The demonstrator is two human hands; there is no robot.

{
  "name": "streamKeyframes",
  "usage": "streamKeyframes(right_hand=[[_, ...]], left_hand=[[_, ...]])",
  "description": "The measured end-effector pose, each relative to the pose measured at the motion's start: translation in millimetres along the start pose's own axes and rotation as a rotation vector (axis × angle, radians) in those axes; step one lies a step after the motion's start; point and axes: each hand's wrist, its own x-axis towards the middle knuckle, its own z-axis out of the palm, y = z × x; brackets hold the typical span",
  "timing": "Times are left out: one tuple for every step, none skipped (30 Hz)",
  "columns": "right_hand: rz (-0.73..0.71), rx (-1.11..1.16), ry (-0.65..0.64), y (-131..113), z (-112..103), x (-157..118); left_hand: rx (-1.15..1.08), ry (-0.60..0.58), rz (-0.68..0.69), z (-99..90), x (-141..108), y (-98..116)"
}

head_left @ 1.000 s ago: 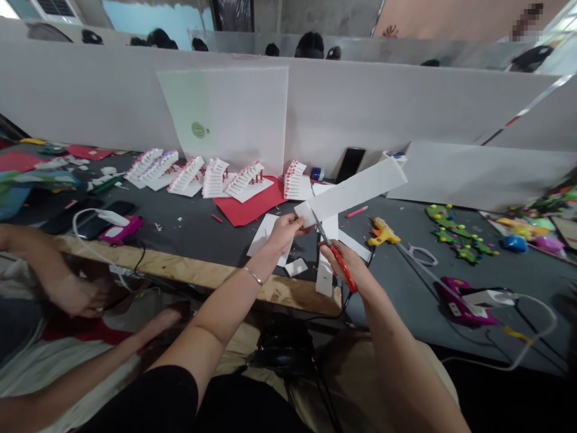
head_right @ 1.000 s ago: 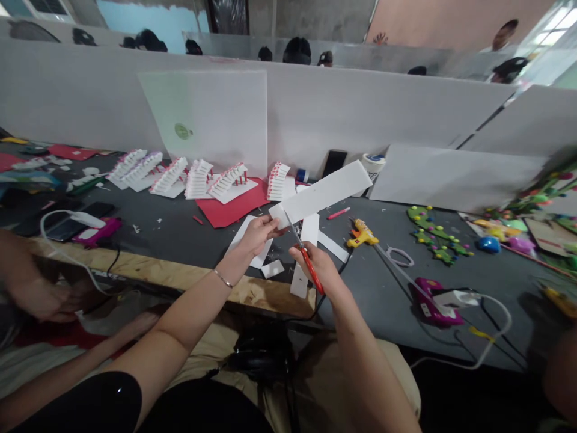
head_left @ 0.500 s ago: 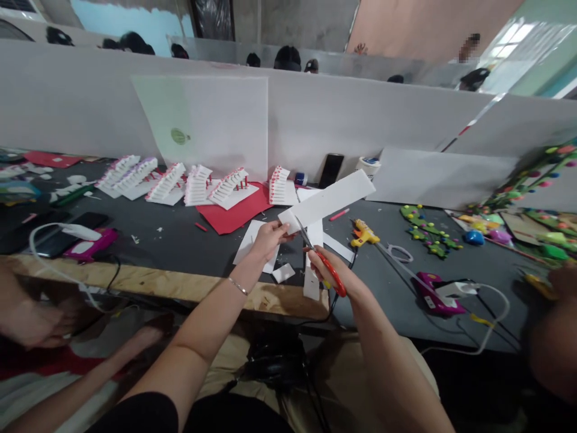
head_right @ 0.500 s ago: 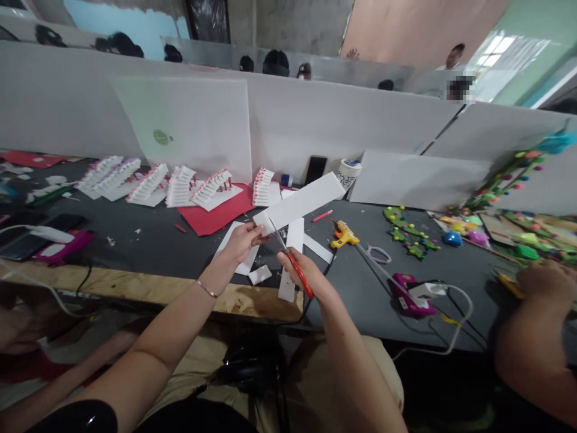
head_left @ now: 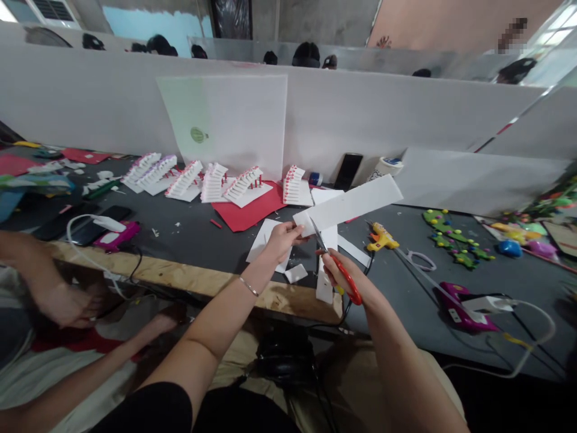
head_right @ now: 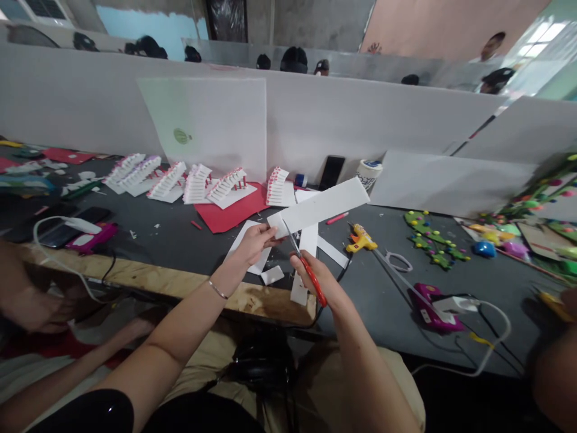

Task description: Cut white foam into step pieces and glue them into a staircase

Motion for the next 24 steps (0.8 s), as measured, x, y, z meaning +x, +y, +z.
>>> streamKeyframes(right_hand=[[-0.007,-0.024,0.009,0.6,-0.2,0.2],[-0.013,-0.05,0.018,1.0,-0.4,0.4],[-0.017,-0.074,0.026,1.0,-0.6,0.5],[-0.017,-0.098,0.032,0.6,-0.6,0.4],[-0.012,-0.122,0.036,-0.2,-0.4,0.2],[-0.003,-0.149,0.04,-1.5,0.0,-0.1],[0.009,-0.18,0.045,-3.0,0.6,-0.6],[0.019,-0.211,0.05,-4.5,1.3,-1.2],[0.025,-0.243,0.063,-6.0,2.2,-1.7],[0.024,-0.273,0.077,-7.2,3.0,-2.2],[0.017,-0.299,0.093,-8.1,3.8,-2.6],[0.005,-0.322,0.108,-8.6,4.5,-2.8],[-0.005,-0.344,0.121,-8.7,4.9,-3.0],[-0.011,-0.366,0.128,-8.5,5.3,-3.0],[-0.011,-0.382,0.129,-8.1,5.5,-2.9],[-0.011,-0.395,0.129,-7.5,5.8,-2.8],[-0.013,-0.406,0.134,-6.8,6.2,-2.8],[-0.017,-0.416,0.142,-6.1,6.9,-2.7],[-0.025,-0.424,0.153,-5.4,7.7,-2.7],[-0.035,-0.431,0.163,-4.8,8.7,-2.8],[-0.044,-0.437,0.175,-4.3,9.9,-2.9],[-0.05,-0.441,0.185,-4.0,11.1,-3.1],[-0.054,-0.442,0.193,-3.7,12.2,-3.2],[-0.058,-0.441,0.203,-3.5,13.0,-3.4]], left_hand=[[0.002,-0.007,0.004,-0.7,-0.6,-0.4],[0.003,-0.013,0.007,-1.4,-1.3,-0.9],[0.003,-0.017,0.009,-1.9,-1.9,-1.3],[0.005,-0.018,0.01,-2.3,-2.5,-1.6],[0.008,-0.015,0.009,-2.5,-3.1,-1.9],[0.013,-0.014,0.006,-2.6,-3.5,-2.2],[0.018,-0.011,0.004,-2.5,-3.9,-2.4],[0.022,-0.007,0.0,-2.5,-4.3,-2.7],[0.025,-0.002,-0.004,-2.5,-4.5,-3.0],[0.024,0.004,-0.008,-2.5,-4.8,-3.2],[0.021,0.008,-0.011,-2.7,-5.1,-3.5],[0.016,0.012,-0.014,-3.0,-5.3,-3.7],[0.009,0.014,-0.016,-3.3,-5.5,-3.8],[0.002,0.011,-0.02,-3.7,-5.7,-3.9],[-0.004,0.008,-0.024,-4.0,-5.9,-4.1],[-0.01,0.003,-0.03,-4.3,-6.1,-4.2],[-0.015,-0.001,-0.034,-4.6,-6.2,-4.5],[-0.018,-0.002,-0.037,-4.7,-6.2,-4.7],[-0.02,-0.002,-0.039,-4.7,-6.3,-5.0],[-0.022,-0.001,-0.04,-4.7,-6.3,-5.3],[-0.025,0.002,-0.04,-4.6,-6.2,-5.5],[-0.026,0.004,-0.043,-4.5,-6.1,-5.7],[-0.028,0.005,-0.046,-4.6,-5.9,-5.7],[-0.029,0.005,-0.049,-4.7,-5.7,-5.6]])
